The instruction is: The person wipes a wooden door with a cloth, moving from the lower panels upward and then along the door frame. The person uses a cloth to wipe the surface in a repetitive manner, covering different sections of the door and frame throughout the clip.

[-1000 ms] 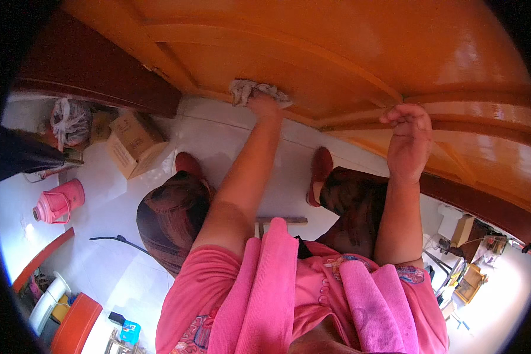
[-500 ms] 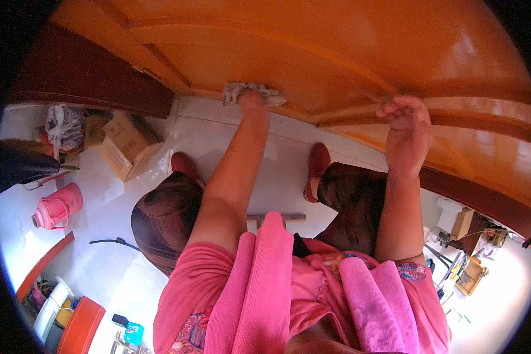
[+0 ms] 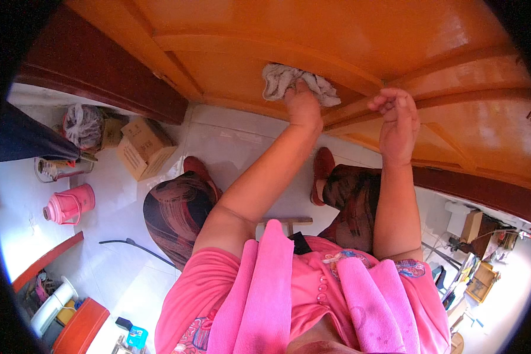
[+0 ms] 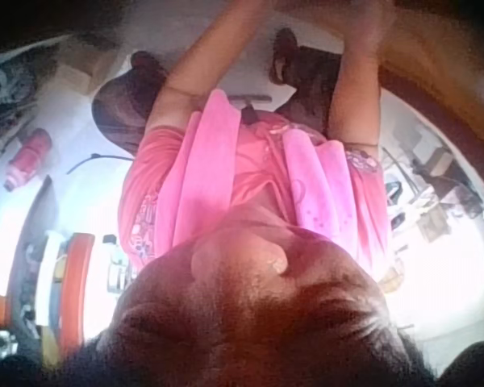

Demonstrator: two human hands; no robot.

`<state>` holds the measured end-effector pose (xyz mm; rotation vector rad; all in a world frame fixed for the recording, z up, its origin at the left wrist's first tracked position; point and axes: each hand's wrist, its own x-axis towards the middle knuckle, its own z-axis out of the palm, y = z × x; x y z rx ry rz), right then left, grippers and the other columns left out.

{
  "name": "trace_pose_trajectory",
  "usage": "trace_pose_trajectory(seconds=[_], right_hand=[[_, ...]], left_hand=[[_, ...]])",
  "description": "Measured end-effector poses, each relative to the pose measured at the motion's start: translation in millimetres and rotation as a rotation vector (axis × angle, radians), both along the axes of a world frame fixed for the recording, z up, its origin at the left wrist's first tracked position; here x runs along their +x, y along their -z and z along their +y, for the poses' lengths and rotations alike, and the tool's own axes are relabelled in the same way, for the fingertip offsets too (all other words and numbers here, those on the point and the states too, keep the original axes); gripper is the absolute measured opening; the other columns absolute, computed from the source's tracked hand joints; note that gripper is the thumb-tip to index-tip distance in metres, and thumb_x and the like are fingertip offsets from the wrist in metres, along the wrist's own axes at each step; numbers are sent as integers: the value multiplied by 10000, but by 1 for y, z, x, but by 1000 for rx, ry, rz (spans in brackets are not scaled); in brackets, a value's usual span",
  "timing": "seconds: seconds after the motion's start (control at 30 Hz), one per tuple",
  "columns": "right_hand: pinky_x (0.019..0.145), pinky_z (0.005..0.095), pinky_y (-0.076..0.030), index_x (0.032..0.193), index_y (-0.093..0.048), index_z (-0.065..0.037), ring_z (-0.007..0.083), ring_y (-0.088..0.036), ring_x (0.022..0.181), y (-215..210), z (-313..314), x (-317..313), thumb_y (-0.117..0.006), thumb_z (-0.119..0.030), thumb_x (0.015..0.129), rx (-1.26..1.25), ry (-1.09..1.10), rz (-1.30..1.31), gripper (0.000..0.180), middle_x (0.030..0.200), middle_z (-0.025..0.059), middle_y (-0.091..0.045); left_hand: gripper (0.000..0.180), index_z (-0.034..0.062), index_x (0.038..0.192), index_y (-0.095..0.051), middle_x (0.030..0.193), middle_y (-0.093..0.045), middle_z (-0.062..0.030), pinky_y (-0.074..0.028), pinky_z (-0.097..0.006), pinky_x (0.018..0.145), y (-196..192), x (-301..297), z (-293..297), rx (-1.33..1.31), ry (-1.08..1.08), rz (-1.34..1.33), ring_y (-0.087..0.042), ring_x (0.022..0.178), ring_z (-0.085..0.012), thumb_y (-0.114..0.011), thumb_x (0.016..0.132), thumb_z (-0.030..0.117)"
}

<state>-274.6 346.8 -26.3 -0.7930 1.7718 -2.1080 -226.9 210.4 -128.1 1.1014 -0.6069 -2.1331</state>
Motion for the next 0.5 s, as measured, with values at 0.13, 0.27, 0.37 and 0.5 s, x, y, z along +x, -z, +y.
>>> trace_pose_trajectory(seconds=[0.13,0.27,0.37,0.5], right_hand=[[812,344,-504,1042,-637,3,197,-617,826,0,3,0,-513,-231,998,-22,8,-10,269,884,84,-645],[814,344,-502,1045,-630,8,200,-616,827,1,5,-3,-504,-233,1002,-26,-2,-47,276,881,95,-642],[816,349,-501,1050,-622,17,203,-612,835,-1,6,-2,-499,-232,1003,-28,-26,-26,282,881,101,-640],[819,356,-502,1057,-613,31,211,-608,847,1,7,-5,-491,-248,1005,-2,-29,-24,309,892,112,-636]], left_hand=[[306,11,1279,-508,1172,-611,-95,-518,-406,852,56,-17,-8,208,-43,18,-605,1028,-256,-441,1026,169],[298,29,1251,-569,1204,-624,-107,-513,-403,889,153,-32,-11,70,120,-114,-611,1084,-261,-471,995,145],[332,45,1263,-592,1256,-617,-124,-501,-384,933,204,-19,-26,-613,775,-797,-600,1142,-272,-489,972,167],[420,81,1302,-600,1354,-578,-99,-455,-352,1004,253,-20,-35,-1167,1430,-1245,-547,1245,-258,-567,928,271]])
